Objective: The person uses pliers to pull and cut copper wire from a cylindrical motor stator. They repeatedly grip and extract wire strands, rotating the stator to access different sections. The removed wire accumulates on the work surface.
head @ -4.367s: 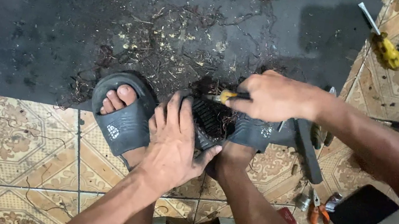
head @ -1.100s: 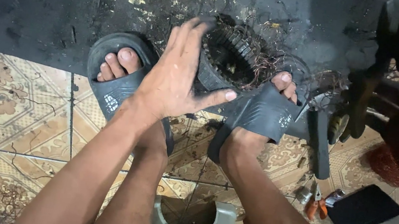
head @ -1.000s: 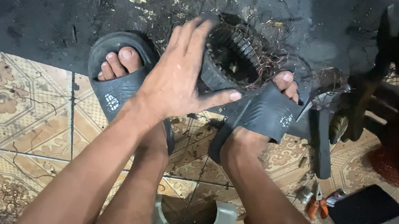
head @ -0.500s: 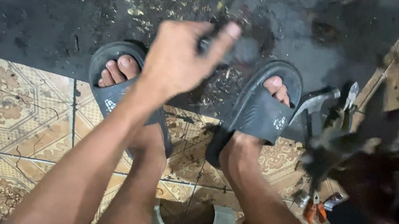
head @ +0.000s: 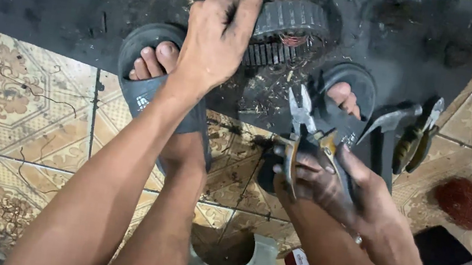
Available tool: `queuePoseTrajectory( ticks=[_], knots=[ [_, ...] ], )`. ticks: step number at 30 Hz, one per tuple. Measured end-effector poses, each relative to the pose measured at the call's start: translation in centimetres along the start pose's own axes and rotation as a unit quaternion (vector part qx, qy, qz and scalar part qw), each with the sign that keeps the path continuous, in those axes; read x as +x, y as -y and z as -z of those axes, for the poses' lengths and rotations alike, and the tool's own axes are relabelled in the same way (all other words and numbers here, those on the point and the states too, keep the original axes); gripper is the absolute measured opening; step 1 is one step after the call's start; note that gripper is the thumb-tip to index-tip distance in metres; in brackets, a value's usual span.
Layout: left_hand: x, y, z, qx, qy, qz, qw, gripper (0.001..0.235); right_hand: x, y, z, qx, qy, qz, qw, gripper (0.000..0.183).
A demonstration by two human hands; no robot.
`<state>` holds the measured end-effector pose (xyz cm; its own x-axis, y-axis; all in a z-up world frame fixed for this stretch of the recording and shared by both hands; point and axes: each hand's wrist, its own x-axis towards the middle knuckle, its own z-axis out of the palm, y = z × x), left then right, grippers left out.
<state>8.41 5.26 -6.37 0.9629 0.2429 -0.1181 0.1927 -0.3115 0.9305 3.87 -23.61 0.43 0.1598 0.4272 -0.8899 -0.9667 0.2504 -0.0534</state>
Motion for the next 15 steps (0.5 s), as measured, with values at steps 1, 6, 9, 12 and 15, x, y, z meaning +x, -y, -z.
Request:
queuePoseTrajectory(
  ticks=[1,6,9,12,15],
  knots=[
    [0.2,0.2,0.2,0.000,-0.003,0.001,1.000,0.057,0.3,0.1,-0.3,-0.003,0.001,-0.002,1.000,0.058],
    [-0.1,1.9,0.6,-0.022,0.000,0.020,1.000,0.056,0.8,0.1,-1.8,-0.012,-0.060,-0.004,0.998,0.064],
    [-0.2,2.7,0.2,0.000,-0.028,0.034,0.999,0.057,1.1,-0.2,-1.1,-0.013,0.081,0.017,0.996,0.065],
    [-0.2,2.3,0.4,-0.011,-0.019,0.030,0.999,0.058,1.1,0.0,-1.5,-0.042,0.060,0.008,0.997,0.074],
    [-0.1,1.1,0.3,-0.046,0.000,0.058,0.997,0.056,0.5,-0.6,-2.2,0.019,-0.049,-0.013,0.999,0.070]
  ],
)
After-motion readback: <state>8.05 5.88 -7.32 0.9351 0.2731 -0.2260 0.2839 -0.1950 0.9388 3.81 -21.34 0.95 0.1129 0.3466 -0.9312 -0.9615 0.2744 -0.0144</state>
